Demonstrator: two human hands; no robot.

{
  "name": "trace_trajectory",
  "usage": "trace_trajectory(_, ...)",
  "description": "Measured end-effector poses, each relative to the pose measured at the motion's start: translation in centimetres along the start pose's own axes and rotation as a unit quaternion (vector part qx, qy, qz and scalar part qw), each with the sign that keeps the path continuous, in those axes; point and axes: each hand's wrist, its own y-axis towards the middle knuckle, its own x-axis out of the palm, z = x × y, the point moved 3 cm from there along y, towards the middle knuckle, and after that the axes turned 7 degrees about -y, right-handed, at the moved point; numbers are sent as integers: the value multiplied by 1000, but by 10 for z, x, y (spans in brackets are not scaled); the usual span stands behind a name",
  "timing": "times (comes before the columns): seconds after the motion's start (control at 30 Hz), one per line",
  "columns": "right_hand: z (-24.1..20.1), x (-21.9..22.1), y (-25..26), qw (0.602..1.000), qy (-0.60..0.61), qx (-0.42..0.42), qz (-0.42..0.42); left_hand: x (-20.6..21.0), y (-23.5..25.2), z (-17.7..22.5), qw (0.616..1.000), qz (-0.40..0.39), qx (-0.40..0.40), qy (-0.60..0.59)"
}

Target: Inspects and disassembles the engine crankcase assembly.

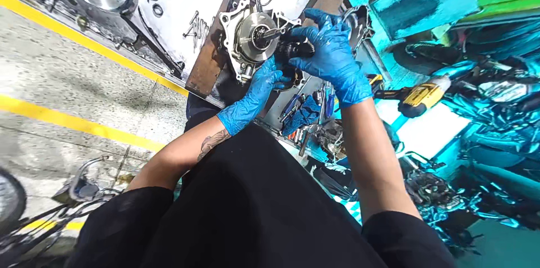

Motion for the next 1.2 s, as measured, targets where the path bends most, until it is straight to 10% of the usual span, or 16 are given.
trace_trajectory(0.4,-8,24,-5,989,30,-42,137,4,7,0,998,52,-9,-38)
trace_trajectory(1.2,-19,24,-17,991,40,5,124,7,-4,9,998,70,-4,12)
